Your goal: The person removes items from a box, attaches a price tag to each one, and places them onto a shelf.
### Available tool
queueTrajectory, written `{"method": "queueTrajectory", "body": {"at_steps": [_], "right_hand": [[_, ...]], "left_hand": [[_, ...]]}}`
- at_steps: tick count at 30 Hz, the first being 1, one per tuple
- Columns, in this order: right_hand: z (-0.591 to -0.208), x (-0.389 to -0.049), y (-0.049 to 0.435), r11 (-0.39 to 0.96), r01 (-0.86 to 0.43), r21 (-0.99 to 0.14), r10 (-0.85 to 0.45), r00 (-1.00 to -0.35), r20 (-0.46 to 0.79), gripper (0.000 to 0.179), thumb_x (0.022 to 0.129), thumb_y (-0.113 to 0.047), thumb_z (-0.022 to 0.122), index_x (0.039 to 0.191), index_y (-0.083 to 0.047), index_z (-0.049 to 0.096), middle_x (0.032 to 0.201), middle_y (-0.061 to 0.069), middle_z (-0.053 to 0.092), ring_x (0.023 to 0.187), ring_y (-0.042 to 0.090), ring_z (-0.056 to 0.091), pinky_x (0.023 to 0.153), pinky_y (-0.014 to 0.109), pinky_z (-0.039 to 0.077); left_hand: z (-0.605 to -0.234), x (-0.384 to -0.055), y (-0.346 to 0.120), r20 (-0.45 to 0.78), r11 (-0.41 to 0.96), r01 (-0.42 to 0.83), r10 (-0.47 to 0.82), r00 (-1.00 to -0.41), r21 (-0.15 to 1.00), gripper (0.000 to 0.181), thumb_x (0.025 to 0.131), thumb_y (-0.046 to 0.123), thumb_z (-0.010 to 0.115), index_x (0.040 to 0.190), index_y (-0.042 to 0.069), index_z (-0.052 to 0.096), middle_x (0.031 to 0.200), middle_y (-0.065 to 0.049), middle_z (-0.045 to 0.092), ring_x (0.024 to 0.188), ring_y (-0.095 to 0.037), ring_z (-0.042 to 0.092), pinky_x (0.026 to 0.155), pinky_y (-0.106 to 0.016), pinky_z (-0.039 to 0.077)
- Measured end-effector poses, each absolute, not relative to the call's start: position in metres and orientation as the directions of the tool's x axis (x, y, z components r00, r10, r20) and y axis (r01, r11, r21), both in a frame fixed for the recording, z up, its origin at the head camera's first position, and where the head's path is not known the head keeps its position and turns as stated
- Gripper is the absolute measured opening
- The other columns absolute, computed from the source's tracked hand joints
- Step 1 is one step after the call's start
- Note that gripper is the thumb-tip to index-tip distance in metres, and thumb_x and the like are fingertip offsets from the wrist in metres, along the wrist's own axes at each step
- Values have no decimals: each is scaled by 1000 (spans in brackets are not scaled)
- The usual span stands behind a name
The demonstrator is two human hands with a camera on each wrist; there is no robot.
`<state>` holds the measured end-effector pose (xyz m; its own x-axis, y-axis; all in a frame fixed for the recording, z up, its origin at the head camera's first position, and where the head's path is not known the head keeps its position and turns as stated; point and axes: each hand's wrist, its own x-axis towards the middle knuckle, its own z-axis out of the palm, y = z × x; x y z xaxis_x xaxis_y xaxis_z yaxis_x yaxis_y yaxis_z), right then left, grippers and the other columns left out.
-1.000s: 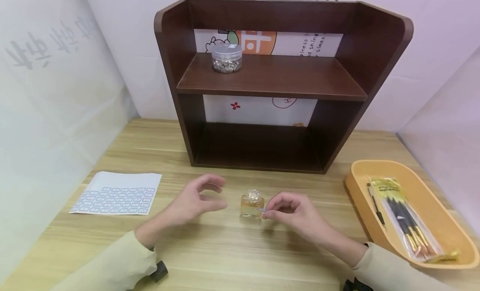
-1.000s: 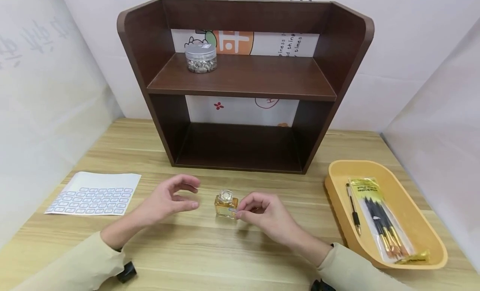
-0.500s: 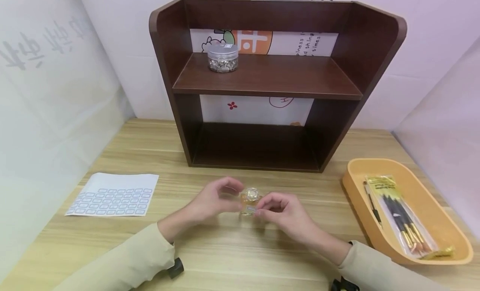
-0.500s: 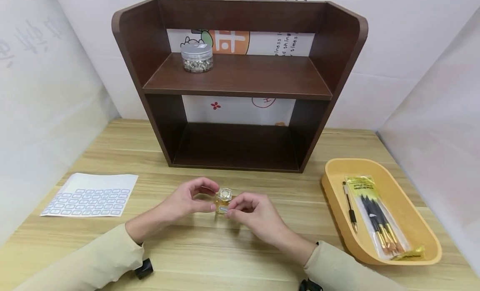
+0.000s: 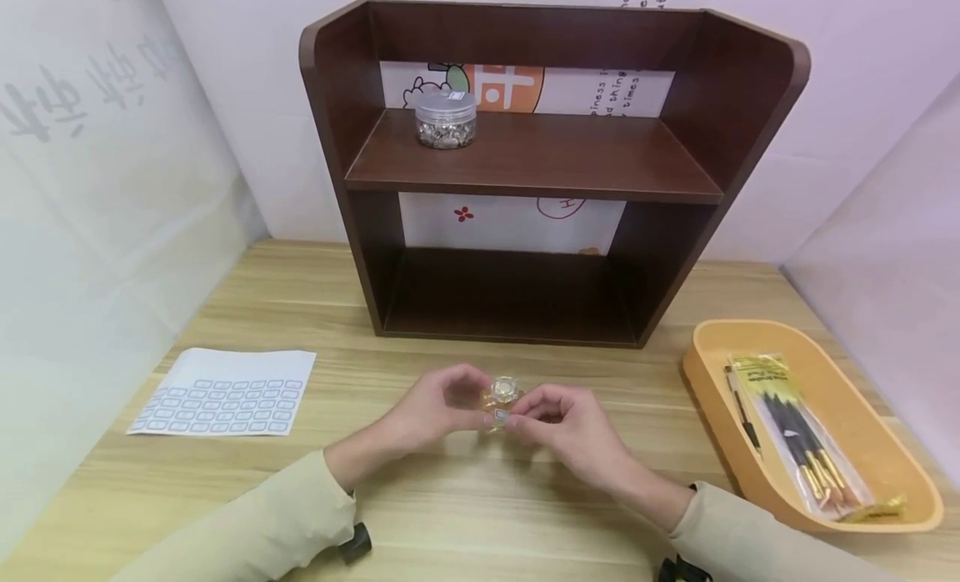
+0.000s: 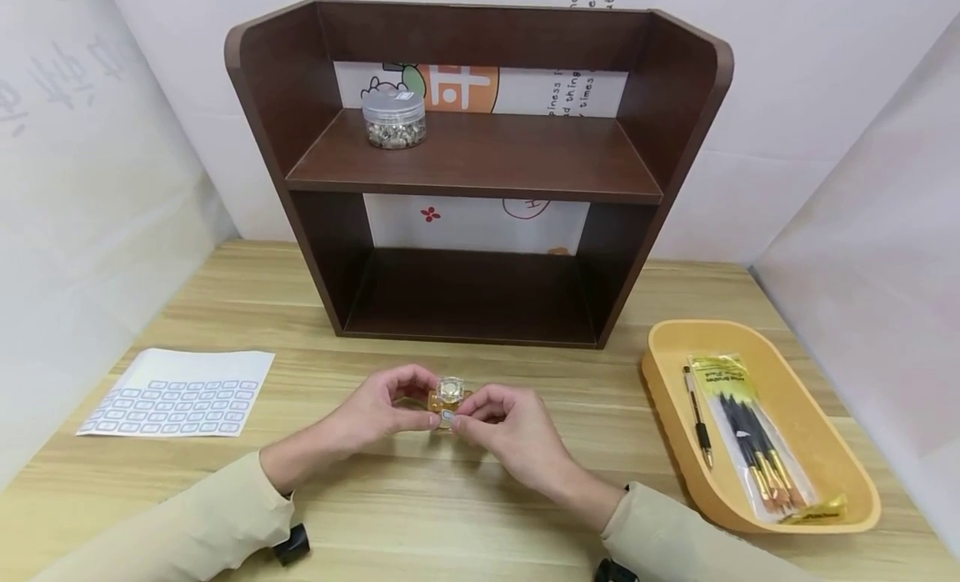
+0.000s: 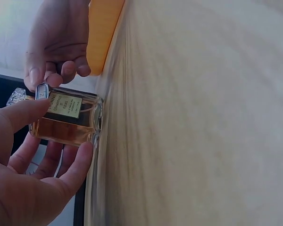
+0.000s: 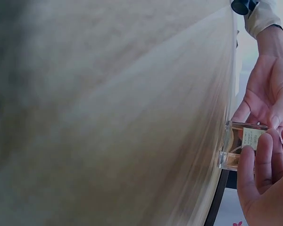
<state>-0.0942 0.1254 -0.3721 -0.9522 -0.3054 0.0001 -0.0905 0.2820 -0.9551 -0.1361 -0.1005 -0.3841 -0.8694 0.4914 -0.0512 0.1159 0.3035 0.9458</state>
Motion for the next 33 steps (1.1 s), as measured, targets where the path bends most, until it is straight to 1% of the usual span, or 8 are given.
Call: {"method": "queueTrajectory", "body": {"at_steps": [8, 11, 15, 18, 22, 25, 29, 33], "right_hand": [[-371, -92, 123, 341, -111, -933, -275, -961, 14, 9, 85, -9, 80, 88, -6, 72, 80, 7, 73, 68, 19, 63, 57, 24, 52], [-371, -91, 122, 340, -120, -933, -275, -961, 24, 8, 85, -6, 80, 87, -5, 72, 80, 9, 73, 67, 20, 64, 56, 25, 53], [-371, -90, 122, 330, -136, -934, -271, -961, 44, 8, 85, -4, 79, 86, -3, 71, 79, 11, 72, 64, 26, 65, 54, 25, 54], [-372, -90, 121, 329, -149, -932, -263, -963, 62, 9, 85, -4, 80, 85, -4, 70, 76, 11, 72, 61, 29, 65, 51, 23, 50], [-372, -89, 120, 329, -163, -930, -253, -964, 79, 9, 85, -5, 79, 85, -4, 70, 74, 10, 72, 58, 30, 63, 47, 21, 45], [-372, -90, 119, 334, -162, -929, -244, -966, 81, 8, 86, -4, 78, 85, -3, 70, 74, 9, 72, 56, 30, 63, 45, 20, 43], [-371, -89, 118, 360, -158, -920, -234, -969, 75, 8, 86, -3, 77, 85, -4, 69, 75, 8, 72, 54, 30, 62, 43, 22, 42], [-370, -90, 117, 396, -157, -905, -236, -970, 64, 11, 86, -1, 76, 84, -7, 66, 76, 7, 72, 53, 29, 62, 40, 27, 47]], "left_hand": [[-383, -132, -100, -57, 278, 90, 482, -875, 956, 39, 81, 14, 84, 116, 9, 68, 108, -1, 69, 103, -18, 63, 98, -44, 48], [-384, -132, -100, -61, 280, 86, 475, -878, 956, 39, 81, 15, 84, 116, 9, 69, 108, -1, 69, 104, -18, 63, 99, -44, 47], [-384, -132, -101, -66, 286, 82, 472, -879, 955, 40, 80, 16, 85, 117, 9, 69, 109, -1, 69, 105, -18, 63, 99, -44, 47], [-385, -133, -101, -64, 279, 81, 473, -879, 957, 41, 80, 15, 85, 117, 9, 69, 109, -2, 69, 105, -18, 63, 98, -43, 48], [-386, -134, -101, -57, 268, 82, 473, -879, 960, 40, 80, 14, 84, 117, 9, 69, 108, -2, 70, 104, -18, 63, 97, -41, 49], [-386, -134, -101, -55, 268, 84, 473, -879, 960, 39, 80, 13, 84, 116, 9, 69, 107, -1, 69, 102, -18, 64, 95, -40, 50], [-386, -134, -101, -48, 274, 96, 475, -879, 957, 39, 80, 12, 84, 115, 9, 69, 106, -1, 69, 101, -18, 64, 94, -39, 50], [-386, -134, -101, -45, 280, 103, 478, -877, 955, 38, 80, 12, 84, 115, 9, 69, 106, -1, 69, 101, -18, 64, 94, -39, 50]]}}
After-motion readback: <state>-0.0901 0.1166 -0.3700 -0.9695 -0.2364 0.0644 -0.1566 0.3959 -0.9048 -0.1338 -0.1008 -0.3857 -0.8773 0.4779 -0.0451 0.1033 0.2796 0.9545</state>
